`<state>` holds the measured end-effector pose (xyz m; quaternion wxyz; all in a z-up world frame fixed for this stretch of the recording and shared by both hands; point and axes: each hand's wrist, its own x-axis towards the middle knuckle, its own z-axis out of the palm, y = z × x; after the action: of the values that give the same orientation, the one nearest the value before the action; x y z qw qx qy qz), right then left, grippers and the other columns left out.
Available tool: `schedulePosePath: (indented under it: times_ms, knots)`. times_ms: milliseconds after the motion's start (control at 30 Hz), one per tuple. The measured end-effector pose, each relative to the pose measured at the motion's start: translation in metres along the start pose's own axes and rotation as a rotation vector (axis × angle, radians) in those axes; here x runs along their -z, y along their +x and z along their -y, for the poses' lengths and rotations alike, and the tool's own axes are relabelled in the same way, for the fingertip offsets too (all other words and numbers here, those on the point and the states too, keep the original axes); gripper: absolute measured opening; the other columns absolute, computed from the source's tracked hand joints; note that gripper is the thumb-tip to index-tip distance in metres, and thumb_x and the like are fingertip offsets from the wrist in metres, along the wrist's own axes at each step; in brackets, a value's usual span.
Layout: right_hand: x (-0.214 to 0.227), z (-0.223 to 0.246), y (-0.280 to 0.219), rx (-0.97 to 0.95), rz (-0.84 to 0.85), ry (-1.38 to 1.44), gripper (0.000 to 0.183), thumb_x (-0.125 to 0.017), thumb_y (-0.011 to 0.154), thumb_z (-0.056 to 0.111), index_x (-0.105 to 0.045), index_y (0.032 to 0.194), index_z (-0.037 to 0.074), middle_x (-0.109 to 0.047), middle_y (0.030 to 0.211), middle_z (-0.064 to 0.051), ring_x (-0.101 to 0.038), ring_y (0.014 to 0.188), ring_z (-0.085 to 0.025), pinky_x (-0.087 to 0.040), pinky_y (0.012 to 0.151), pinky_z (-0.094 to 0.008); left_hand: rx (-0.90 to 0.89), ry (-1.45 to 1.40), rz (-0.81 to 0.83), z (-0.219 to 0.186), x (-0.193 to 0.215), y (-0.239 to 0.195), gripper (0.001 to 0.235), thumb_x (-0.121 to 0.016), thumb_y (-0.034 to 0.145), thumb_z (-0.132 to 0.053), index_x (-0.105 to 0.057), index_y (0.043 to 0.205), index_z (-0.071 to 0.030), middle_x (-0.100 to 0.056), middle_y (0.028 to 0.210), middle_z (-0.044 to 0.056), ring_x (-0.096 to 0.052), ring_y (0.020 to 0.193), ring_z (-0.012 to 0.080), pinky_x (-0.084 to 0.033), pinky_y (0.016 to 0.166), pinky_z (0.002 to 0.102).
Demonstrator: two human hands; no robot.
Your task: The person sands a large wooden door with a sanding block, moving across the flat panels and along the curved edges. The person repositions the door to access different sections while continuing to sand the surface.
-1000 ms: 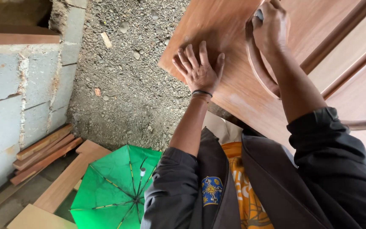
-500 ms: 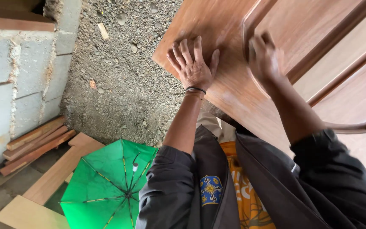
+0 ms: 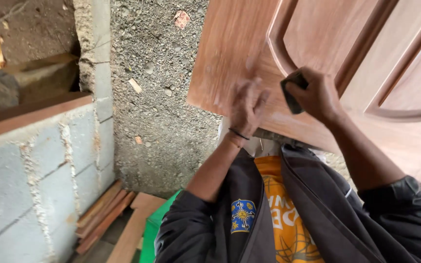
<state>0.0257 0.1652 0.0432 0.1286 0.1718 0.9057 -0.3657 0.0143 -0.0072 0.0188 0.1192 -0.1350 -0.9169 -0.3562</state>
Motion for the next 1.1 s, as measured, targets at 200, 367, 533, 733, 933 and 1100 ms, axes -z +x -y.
schedulePosePath:
  times_ms: [200,367,533,733,933,1100]
  knots:
    - [-0.031,0.021,-0.043,-0.106,0.025,0.233,0.019,-0.070,0.070,0.028,-0.064,0.085,0.018,-0.059,0.060,-0.007,-0.059,0.059,-0.022,-0.044,0.048,-0.029,0.563,-0.956,0.625,0.012,0.012,0.004,0.006,-0.057,0.079,-0.009,-0.059,0.077,-0.003,-0.057,0.058,0.010,-0.059,0.053,0.0149,-0.045,0.040,0.022]
    - [-0.051,0.011,-0.073,-0.400,-0.043,1.508,0.008,-0.061,0.066,0.002,-0.056,0.073,0.004,-0.054,0.057,-0.007,-0.059,0.053,-0.017,-0.049,0.052,-0.028,1.032,-1.411,0.781,0.016,0.001,0.000,0.010,-0.065,0.068,-0.003,-0.060,0.073,0.003,-0.055,0.053,0.018,-0.058,0.047,0.0207,-0.043,0.036,0.022]
    - [-0.037,0.037,-0.075,-0.254,-0.153,1.383,0.019,-0.062,0.067,0.001,-0.058,0.086,0.003,-0.057,0.069,-0.010,-0.059,0.068,-0.019,-0.048,0.069,-0.033,1.096,-1.357,0.704,0.012,-0.008,0.018,0.016,-0.067,0.069,-0.007,-0.057,0.077,0.002,-0.055,0.056,0.018,-0.055,0.045,0.0198,-0.040,0.039,0.022]
    - [-0.014,0.001,-0.040,0.435,-0.487,-0.083,0.036,-0.064,0.072,0.000,-0.059,0.107,0.002,-0.050,0.106,-0.017,-0.048,0.091,-0.035,-0.039,0.074,-0.041,0.268,-0.531,0.610,0.025,-0.009,0.063,0.011,-0.056,0.079,-0.023,-0.060,0.084,-0.015,-0.059,0.069,0.006,-0.056,0.068,0.0190,-0.041,0.061,0.026]
    - [-0.012,-0.032,-0.035,0.491,-0.312,-0.430,0.045,-0.068,0.066,0.027,-0.058,0.108,0.014,-0.040,0.127,-0.008,-0.031,0.115,-0.032,-0.028,0.089,-0.045,-0.121,0.123,0.266,0.058,-0.001,0.082,0.017,-0.054,0.076,-0.027,-0.055,0.093,-0.023,-0.046,0.088,0.001,-0.043,0.090,0.0245,-0.037,0.075,0.040]
    - [-0.002,-0.033,-0.034,0.532,-0.238,-0.486,0.037,-0.055,0.083,0.033,-0.054,0.116,0.016,-0.034,0.135,-0.010,-0.027,0.120,-0.039,-0.026,0.093,-0.050,-0.122,0.214,0.256,0.051,0.001,0.078,0.020,-0.048,0.079,-0.030,-0.052,0.097,-0.022,-0.046,0.097,0.004,-0.041,0.096,0.0263,-0.034,0.079,0.043]
